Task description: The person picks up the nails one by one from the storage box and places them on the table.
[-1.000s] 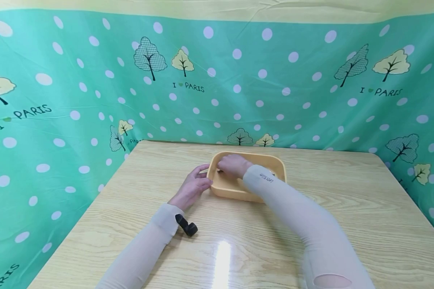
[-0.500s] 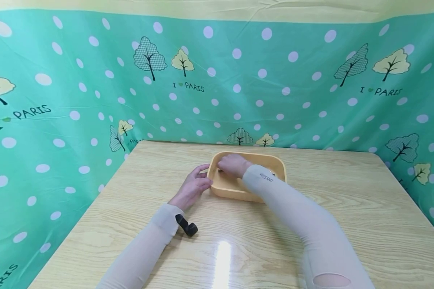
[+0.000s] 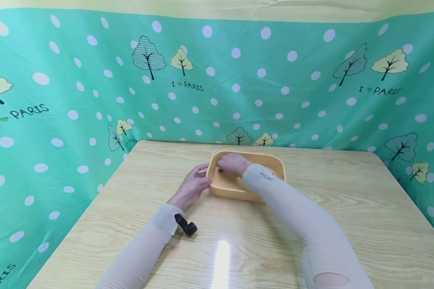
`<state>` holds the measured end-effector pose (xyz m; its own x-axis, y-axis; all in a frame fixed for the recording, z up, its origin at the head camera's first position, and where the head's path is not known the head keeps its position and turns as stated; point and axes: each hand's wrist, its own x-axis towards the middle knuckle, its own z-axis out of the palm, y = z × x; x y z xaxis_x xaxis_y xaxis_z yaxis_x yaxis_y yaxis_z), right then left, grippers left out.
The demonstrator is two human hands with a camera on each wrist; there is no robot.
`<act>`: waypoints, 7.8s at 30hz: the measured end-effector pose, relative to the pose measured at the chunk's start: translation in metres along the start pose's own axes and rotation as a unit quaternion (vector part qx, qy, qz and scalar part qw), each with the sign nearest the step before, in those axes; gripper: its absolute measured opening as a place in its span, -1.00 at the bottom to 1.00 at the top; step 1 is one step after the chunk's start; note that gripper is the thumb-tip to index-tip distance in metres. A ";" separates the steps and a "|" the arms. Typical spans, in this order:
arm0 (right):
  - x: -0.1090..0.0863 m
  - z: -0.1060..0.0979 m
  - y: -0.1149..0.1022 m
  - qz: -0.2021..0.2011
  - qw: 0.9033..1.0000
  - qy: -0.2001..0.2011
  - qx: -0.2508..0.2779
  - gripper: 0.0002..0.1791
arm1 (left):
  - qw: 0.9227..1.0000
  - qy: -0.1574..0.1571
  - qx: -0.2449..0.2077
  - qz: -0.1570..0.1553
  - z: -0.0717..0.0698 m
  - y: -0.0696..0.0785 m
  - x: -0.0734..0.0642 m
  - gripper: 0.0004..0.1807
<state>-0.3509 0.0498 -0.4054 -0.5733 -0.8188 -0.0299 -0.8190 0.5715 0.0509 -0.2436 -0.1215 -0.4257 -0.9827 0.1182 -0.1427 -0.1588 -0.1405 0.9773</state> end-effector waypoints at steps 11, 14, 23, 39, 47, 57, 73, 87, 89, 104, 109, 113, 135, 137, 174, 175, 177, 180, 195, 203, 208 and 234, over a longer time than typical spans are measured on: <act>-0.004 -0.008 0.002 0.069 0.994 -0.041 0.070 -0.85 | 1.000 0.004 -0.003 -0.002 0.001 0.000 0.000 -0.20; -0.004 -0.009 0.004 0.039 0.998 -0.042 -0.001 -0.86 | 1.000 0.003 -0.007 -0.002 0.001 0.000 0.000 -0.20; -0.012 -0.019 0.008 0.037 0.999 -0.029 -0.019 -0.80 | 1.000 0.006 -0.008 -0.003 0.001 -0.001 0.001 -0.19; -0.038 -0.038 0.012 0.070 0.997 -0.029 -0.003 -0.73 | 1.000 0.007 -0.005 0.001 0.000 0.000 0.001 -0.20; -0.052 -0.046 0.014 0.065 0.998 -0.019 -0.007 -0.70 | 1.000 -0.001 -0.014 0.008 0.002 0.000 0.001 -0.18; -0.079 -0.051 0.019 0.076 0.997 0.000 0.016 -0.66 | 1.000 -0.007 -0.011 0.014 0.003 -0.001 0.000 -0.18; -0.113 -0.046 0.040 0.113 0.993 0.001 -0.023 -0.78 | 1.000 -0.007 -0.023 0.009 0.001 -0.002 0.002 -0.16; -0.145 -0.048 0.054 0.125 0.990 0.048 -0.048 -0.83 | 1.000 -0.001 -0.020 0.011 0.004 -0.002 0.001 -0.16; -0.149 -0.047 0.056 0.128 0.989 0.049 -0.051 -0.85 | 1.000 0.000 -0.025 0.005 0.003 -0.001 0.001 -0.16; -0.171 -0.044 0.068 0.143 0.987 0.062 -0.040 -0.81 | 1.000 0.003 -0.029 0.001 0.003 -0.002 0.001 -0.16; -0.179 -0.041 0.073 0.144 0.986 0.073 -0.040 -0.81 | 1.000 0.004 -0.027 -0.002 0.003 -0.003 0.001 -0.17; -0.185 -0.040 0.077 0.152 0.985 0.080 -0.035 -0.83 | 1.000 0.005 -0.027 -0.003 0.003 -0.003 0.001 -0.16; -0.205 -0.008 0.090 0.190 0.980 0.061 -0.024 -0.82 | 1.000 0.009 -0.026 -0.003 0.004 -0.004 0.002 -0.18; -0.205 -0.004 0.090 0.187 0.980 0.060 -0.023 -0.81 | 1.000 0.011 -0.024 -0.003 0.003 -0.004 0.002 -0.18; -0.211 0.028 0.088 0.185 0.982 0.013 -0.029 -0.96 | 1.000 0.001 -0.018 0.003 0.003 -0.004 0.001 -0.18; -0.211 0.028 0.088 0.185 0.982 0.014 -0.027 -0.96 | 1.000 0.000 -0.018 0.004 0.003 -0.004 0.001 -0.18; -0.212 0.028 0.088 0.185 0.982 0.016 -0.026 -0.95 | 1.000 -0.003 -0.020 0.004 0.003 -0.004 0.000 -0.18; -0.212 0.029 0.089 0.185 0.982 0.019 -0.026 -0.93 | 1.000 -0.015 -0.021 0.001 0.003 -0.001 -0.001 -0.16; -0.213 0.027 0.087 0.185 0.982 0.021 -0.024 -0.89 | 1.000 0.003 -0.022 0.003 0.004 -0.003 0.001 -0.20; -0.213 0.027 0.088 0.193 0.981 0.016 -0.011 -0.87 | 1.000 0.001 -0.022 -0.004 0.004 -0.001 0.000 -0.19; -0.213 0.027 0.090 0.198 0.980 0.015 0.000 -0.89 | 1.000 -0.006 -0.019 -0.005 0.003 -0.001 0.000 -0.17; -0.201 -0.007 0.092 0.181 0.983 0.028 -0.004 -0.91 | 1.000 -0.009 -0.023 -0.008 0.002 -0.002 0.001 -0.14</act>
<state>-0.3110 0.2671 -0.3873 -0.8252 -0.5630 0.0465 -0.5605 0.8262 0.0565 -0.2441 -0.1191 -0.4279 -0.9782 0.1386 -0.1545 -0.1786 -0.1829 0.9668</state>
